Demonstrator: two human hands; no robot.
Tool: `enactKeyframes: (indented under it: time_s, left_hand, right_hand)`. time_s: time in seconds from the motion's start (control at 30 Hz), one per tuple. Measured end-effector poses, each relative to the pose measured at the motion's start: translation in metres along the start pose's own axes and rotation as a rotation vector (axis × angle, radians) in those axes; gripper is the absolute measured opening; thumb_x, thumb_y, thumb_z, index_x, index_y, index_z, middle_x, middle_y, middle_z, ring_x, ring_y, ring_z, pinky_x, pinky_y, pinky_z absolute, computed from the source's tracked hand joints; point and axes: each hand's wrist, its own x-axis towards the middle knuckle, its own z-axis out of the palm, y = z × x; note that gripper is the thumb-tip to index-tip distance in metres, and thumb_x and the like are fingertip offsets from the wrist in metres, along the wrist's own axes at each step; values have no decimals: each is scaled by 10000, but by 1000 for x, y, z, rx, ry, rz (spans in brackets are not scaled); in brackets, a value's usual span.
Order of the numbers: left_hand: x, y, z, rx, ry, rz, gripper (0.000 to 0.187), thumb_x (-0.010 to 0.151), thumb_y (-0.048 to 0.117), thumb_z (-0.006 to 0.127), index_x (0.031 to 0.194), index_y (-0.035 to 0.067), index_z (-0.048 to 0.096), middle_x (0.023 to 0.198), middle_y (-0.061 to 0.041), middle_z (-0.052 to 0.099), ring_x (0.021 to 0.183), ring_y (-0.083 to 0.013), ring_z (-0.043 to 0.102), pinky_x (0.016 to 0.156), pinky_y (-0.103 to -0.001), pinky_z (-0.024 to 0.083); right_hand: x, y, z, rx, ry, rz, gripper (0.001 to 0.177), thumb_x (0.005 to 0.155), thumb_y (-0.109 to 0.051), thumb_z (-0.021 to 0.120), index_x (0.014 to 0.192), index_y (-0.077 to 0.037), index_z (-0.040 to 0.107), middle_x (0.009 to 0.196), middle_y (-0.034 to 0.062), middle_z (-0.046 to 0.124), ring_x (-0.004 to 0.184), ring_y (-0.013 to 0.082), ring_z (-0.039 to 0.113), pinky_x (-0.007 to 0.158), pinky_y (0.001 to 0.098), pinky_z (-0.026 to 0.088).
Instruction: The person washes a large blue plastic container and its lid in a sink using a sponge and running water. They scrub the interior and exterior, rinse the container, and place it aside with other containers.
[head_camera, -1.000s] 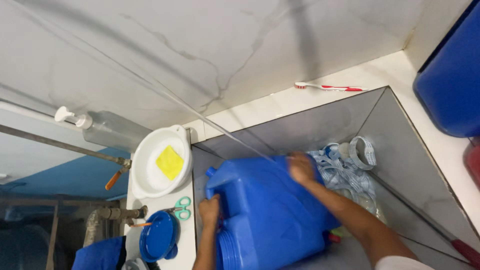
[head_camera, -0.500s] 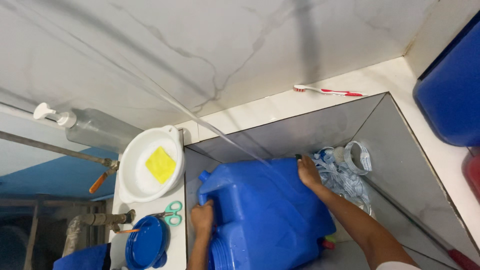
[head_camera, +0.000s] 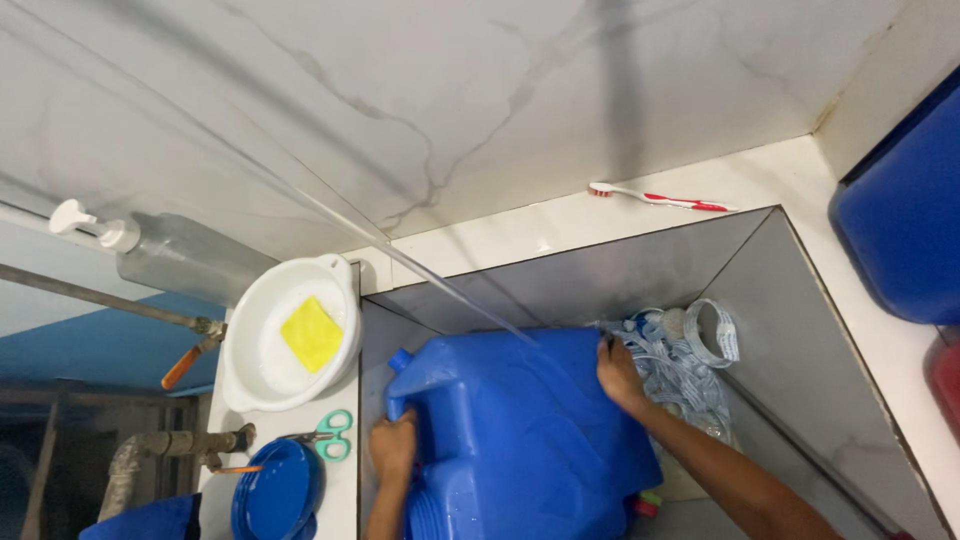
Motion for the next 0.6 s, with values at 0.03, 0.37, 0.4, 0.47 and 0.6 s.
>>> enactKeyframes:
  time_s: [0.03, 0.37, 0.4, 0.47, 0.6]
  left_hand:
    - [0, 1, -5, 28, 37, 53, 429, 819, 398, 694, 887, -22, 747, 797, -290, 720, 785, -445, 737, 740, -536, 558]
    - [3, -2, 4, -34, -14, 25, 463, 834, 408, 671, 925, -40, 746, 785, -272, 747, 741, -419, 770, 728, -515, 583]
    - [2, -4, 4, -20, 21, 54, 446, 817, 397, 684, 924, -30, 756, 792, -274, 742, 751, -420, 753, 728, -514, 573]
    - [8, 3, 4, 2, 93, 133, 413, 782, 374, 710, 922, -10, 775, 808, -277, 734, 773, -420, 719, 728, -511, 554]
    - [1, 4, 1, -10, -1, 10, 459, 830, 399, 691, 959, -39, 739, 818, -298, 744, 714, -417, 759, 715, -508, 584]
  right_hand:
    - [-7, -7, 4, 25, 78, 8, 559, 1100, -325, 330, 1357, 114, 563, 1377, 378, 544, 1209, 527, 558, 1053, 547, 441]
    - [50, -1, 13, 397, -210, 429, 639, 1119, -429, 258, 1250, 22, 692, 1332, 265, 667, 1290, 459, 580, 1102, 512, 433]
    - [35, 7, 10, 489, -213, 426, 613, 1094, -417, 277, 1272, 23, 664, 1323, 267, 666, 1268, 443, 593, 1090, 499, 439]
    - [-17, 13, 2, 675, -197, 420, 581, 1041, -393, 314, 1316, 26, 609, 1303, 271, 665, 1224, 410, 620, 1065, 473, 452]
    - [-134, -27, -19, -30, -433, 455, 639, 1118, -447, 162, 1533, -68, 466, 1486, 247, 569, 1296, 387, 588, 1084, 464, 477]
